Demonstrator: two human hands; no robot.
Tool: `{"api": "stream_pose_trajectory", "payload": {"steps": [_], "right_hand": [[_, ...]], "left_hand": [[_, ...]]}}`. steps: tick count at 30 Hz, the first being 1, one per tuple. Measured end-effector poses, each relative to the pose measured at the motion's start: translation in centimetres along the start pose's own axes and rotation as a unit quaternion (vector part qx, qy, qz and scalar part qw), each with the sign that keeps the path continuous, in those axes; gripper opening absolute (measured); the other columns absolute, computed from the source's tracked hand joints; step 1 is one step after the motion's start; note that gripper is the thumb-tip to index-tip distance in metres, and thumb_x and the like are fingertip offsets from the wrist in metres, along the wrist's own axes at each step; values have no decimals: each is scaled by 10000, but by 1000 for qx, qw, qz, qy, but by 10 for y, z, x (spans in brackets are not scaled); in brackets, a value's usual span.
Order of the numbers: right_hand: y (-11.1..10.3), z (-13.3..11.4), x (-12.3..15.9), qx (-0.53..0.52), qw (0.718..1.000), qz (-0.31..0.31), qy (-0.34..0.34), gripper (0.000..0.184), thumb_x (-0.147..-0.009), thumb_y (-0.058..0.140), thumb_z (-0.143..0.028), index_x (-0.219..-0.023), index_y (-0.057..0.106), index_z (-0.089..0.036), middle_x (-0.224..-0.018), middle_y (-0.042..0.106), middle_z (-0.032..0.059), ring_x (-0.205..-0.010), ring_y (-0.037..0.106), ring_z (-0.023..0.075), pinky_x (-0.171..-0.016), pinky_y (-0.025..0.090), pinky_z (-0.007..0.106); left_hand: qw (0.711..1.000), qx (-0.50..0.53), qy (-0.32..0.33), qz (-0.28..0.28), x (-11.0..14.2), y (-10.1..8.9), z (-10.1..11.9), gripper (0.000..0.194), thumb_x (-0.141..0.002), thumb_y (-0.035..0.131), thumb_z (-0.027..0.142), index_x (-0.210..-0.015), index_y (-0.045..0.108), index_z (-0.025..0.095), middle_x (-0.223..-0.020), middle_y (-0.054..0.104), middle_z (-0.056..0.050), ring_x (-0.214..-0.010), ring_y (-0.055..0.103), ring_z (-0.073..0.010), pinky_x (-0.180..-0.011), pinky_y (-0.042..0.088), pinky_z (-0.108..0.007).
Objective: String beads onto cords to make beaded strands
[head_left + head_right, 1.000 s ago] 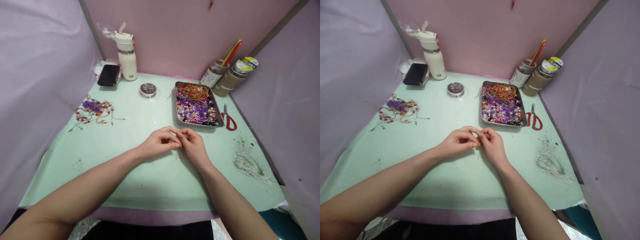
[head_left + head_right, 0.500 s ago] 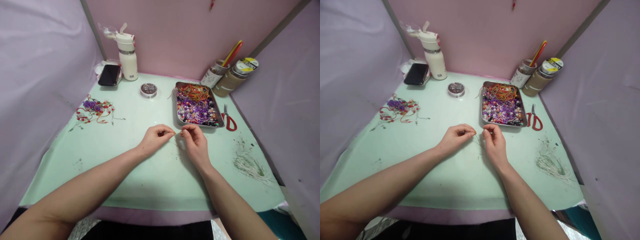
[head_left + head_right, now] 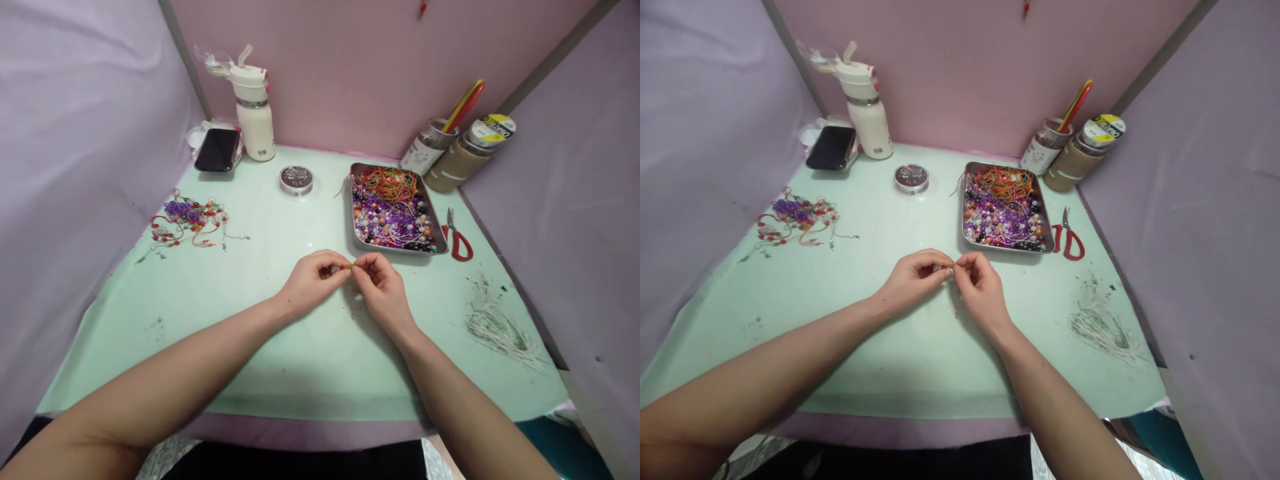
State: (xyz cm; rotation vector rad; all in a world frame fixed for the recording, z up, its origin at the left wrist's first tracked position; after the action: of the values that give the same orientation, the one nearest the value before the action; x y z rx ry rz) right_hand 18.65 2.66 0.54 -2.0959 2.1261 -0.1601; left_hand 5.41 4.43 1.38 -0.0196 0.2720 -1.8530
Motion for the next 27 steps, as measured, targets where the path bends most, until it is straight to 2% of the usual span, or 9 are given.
{"api": "stream_pose_trajectory", "payload": {"steps": [7, 13, 17, 20, 24, 27], "right_hand": [[-3, -2, 2, 39, 998, 23, -35, 135, -853, 604, -344, -840, 577, -213, -743, 578, -5, -636, 497, 129, -591, 404, 257], [5, -4, 2, 49, 998, -16, -37, 125, -857, 596, -322, -816, 576, -205, -705, 559, -15, -614, 480, 119, -585, 391, 255], [3, -1, 2, 34, 999, -12, -24, 139, -848, 608, -340, -862, 581, -205, -720, 561, -15, -610, 483, 117, -580, 393, 254], [-3, 0, 1, 31, 999, 8, -21, 168, -837, 625, -342, -933, 588, -209, -708, 548, -23, -604, 472, 116, -573, 390, 250], [-8, -3, 0, 67, 997, 30, -30, 128, -841, 613, -327, -833, 615, -199, -708, 562, -10, -615, 470, 118, -574, 380, 251], [-8, -6, -1, 66, 997, 26, -29, 132, -842, 602, -317, -799, 606, -192, -703, 562, -11, -604, 461, 112, -564, 372, 246]], "left_hand": [[1000, -4, -19, 6, 0, -1, -1, 163, -821, 559, 180, -847, 720, 175, -965, 726, -61, -914, 651, -161, -840, 503, -311], [998, 30, -50, 32, 1, -4, -8, 147, -802, 579, 194, -848, 716, 166, -959, 731, -66, -914, 655, -166, -847, 508, -315], [995, 46, -77, 39, -1, -6, -13, 161, -795, 593, 225, -863, 726, 168, -965, 734, -65, -915, 649, -169, -852, 496, -317], [991, 60, -106, 55, -2, -11, -17, 173, -774, 608, 243, -861, 736, 166, -930, 733, -60, -859, 637, -165, -792, 489, -298], [981, 106, -150, 57, -2, -13, -23, 200, -741, 636, 281, -853, 745, 157, -728, 680, -25, -655, 550, -121, -618, 423, -253], [970, 168, -172, 44, -1, -9, -28, 214, -736, 654, 308, -848, 744, 149, -614, 594, 4, -576, 465, -92, -557, 354, -234]]}}
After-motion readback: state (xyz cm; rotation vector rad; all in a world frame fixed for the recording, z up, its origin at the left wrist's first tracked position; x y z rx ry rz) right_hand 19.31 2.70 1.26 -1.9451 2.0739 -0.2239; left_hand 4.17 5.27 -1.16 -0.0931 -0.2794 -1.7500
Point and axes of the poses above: each hand's wrist, its own x-axis away from the middle knuckle, its own y-axis out of the palm, z = x × y, the point moved 9 cm from there along -x, towards the middle knuckle
